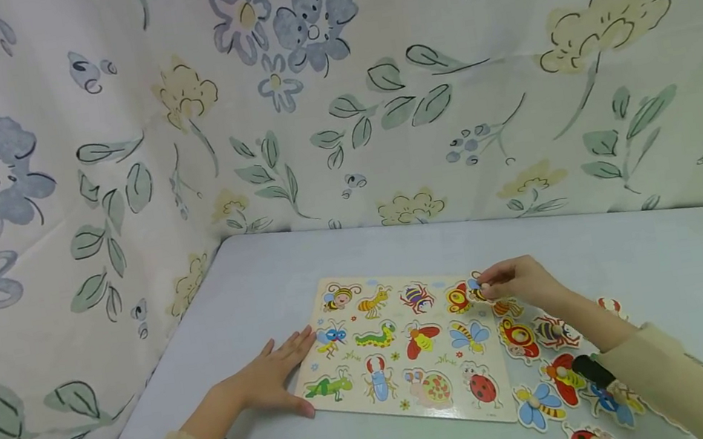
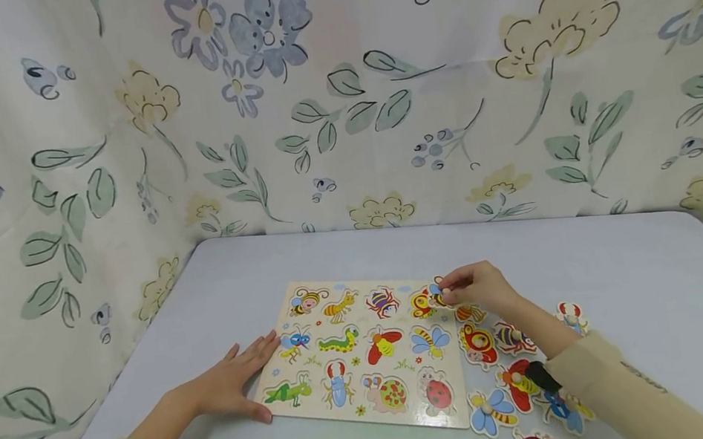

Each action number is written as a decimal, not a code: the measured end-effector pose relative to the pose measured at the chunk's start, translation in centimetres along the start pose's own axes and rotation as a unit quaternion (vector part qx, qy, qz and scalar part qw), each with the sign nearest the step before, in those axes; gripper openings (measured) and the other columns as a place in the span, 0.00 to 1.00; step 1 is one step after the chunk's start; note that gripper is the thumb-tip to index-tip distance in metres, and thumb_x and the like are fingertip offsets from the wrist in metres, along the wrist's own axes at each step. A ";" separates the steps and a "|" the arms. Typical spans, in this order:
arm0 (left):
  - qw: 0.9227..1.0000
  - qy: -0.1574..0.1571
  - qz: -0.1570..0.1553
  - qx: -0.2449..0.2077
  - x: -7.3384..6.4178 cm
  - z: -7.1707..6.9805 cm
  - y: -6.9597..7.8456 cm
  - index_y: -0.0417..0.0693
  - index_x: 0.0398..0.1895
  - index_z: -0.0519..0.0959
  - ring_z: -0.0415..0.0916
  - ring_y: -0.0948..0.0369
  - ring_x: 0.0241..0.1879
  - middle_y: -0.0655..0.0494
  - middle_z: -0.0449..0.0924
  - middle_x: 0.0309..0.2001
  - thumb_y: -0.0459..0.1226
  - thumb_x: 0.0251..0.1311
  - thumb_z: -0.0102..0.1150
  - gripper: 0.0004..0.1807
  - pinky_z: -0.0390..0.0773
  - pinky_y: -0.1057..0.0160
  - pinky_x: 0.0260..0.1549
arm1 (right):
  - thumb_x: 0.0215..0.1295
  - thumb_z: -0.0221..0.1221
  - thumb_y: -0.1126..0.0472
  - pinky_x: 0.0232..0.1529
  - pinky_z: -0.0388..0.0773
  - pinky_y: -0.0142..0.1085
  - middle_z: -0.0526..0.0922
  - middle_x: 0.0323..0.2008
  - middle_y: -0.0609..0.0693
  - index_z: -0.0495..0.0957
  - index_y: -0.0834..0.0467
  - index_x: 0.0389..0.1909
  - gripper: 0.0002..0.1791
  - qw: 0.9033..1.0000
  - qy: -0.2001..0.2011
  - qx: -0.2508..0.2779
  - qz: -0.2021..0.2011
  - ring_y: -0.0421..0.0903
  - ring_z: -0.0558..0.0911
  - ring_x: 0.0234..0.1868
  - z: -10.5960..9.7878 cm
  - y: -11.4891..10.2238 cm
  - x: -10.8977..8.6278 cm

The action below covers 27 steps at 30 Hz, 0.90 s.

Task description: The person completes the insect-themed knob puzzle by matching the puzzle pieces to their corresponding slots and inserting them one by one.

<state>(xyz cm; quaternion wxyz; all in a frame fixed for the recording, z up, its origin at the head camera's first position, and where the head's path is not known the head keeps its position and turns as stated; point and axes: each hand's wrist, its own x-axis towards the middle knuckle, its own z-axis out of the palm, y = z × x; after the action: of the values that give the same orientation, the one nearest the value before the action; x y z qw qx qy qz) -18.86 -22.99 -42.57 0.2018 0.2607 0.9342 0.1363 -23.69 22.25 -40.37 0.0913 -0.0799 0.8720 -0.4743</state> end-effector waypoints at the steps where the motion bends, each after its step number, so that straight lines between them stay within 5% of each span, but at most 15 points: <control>1: 1.000 0.000 -0.001 0.000 0.0 0.1 -0.1 0.44 0.78 0.44 0.40 0.46 0.75 0.48 0.39 0.78 0.66 0.42 0.67 0.67 0.38 0.35 0.69 | 0.64 0.63 0.64 0.38 0.78 0.32 0.83 0.37 0.53 0.81 0.69 0.45 0.13 1.000 -0.001 0.003 0.003 0.46 0.78 0.37 0.3 -0.2 0.2; 27: 1.000 -0.001 -0.001 -0.006 0.1 -0.1 -0.1 0.42 0.78 0.44 0.40 0.46 0.75 0.46 0.39 0.78 0.65 0.42 0.68 0.67 0.38 0.34 0.68 | 0.60 0.65 0.68 0.32 0.79 0.33 0.85 0.29 0.50 0.84 0.68 0.39 0.08 0.998 -0.032 0.051 -0.002 0.43 0.83 0.30 7.3 -3.6 3.1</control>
<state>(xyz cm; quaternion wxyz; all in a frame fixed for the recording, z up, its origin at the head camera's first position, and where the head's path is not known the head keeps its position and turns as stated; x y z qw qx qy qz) -18.99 -23.04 -42.57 0.2043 0.2581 0.9336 0.1415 -24.82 13.72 -41.51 0.1227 -0.0917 0.8428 -0.5159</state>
